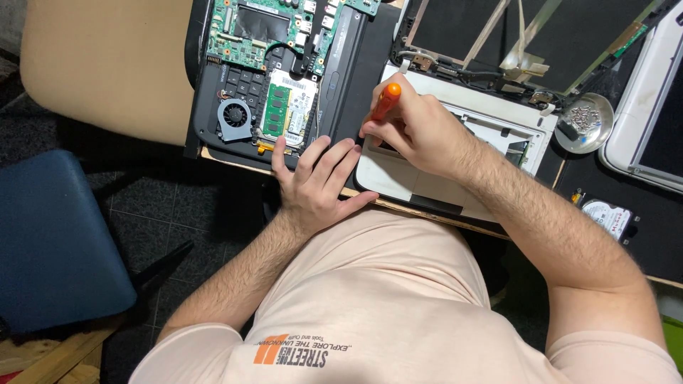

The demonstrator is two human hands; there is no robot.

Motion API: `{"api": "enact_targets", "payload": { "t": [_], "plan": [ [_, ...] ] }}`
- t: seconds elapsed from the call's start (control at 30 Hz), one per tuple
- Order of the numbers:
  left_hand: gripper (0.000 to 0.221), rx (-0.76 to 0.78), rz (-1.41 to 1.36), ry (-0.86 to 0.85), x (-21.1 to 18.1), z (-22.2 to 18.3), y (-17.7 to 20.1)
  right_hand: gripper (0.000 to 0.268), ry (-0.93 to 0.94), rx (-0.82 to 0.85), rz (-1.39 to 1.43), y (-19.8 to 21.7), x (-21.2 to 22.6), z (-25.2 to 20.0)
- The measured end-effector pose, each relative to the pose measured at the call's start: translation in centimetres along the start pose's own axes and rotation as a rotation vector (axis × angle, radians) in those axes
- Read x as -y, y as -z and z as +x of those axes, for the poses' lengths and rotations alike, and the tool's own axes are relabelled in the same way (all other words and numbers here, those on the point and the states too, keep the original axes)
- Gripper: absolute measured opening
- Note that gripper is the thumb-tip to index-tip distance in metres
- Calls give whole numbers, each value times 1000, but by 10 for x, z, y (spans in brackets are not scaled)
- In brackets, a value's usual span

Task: Disassembling a laptop to remove the hard drive and the palm rest assembly using a screwdriver.

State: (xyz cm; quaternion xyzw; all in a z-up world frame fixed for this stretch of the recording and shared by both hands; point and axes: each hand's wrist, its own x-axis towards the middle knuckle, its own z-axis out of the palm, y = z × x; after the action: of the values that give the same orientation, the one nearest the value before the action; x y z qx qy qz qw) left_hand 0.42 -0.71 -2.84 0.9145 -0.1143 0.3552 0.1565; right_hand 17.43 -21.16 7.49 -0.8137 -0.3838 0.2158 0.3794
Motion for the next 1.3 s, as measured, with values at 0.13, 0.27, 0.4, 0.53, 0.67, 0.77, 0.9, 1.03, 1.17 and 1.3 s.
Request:
{"api": "enact_targets", "payload": {
  "t": [0.13,0.27,0.4,0.53,0.67,0.77,0.9,1.03,1.17,1.3],
  "plan": [
    [75,5,6,1,0,0,0,27,6,0,-12,2,0,-1],
    [77,13,10,-1,0,0,0,29,137,10,-229,3,-2,1],
    [79,34,12,5,-1,-5,-2,30,303,39,-449,0,-8,4],
    [80,57,18,-7,-2,4,8,37,133,142,-351,14,19,25],
    [82,114,111,-20,-5,14,19,38,-67,302,-348,13,33,55],
    [81,129,104,-10,-6,15,22,37,-101,326,-329,12,34,60],
    [78,155,57,16,-9,19,25,25,-49,138,54,35,40,38],
    [78,171,23,12,-15,27,33,24,-111,24,366,66,38,-27],
    [62,149,-98,-88,-26,50,37,18,-97,-267,471,79,8,-117],
    [51,283,-232,-257,-40,75,29,7,-99,-476,555,74,-36,-205]
  ]
}}
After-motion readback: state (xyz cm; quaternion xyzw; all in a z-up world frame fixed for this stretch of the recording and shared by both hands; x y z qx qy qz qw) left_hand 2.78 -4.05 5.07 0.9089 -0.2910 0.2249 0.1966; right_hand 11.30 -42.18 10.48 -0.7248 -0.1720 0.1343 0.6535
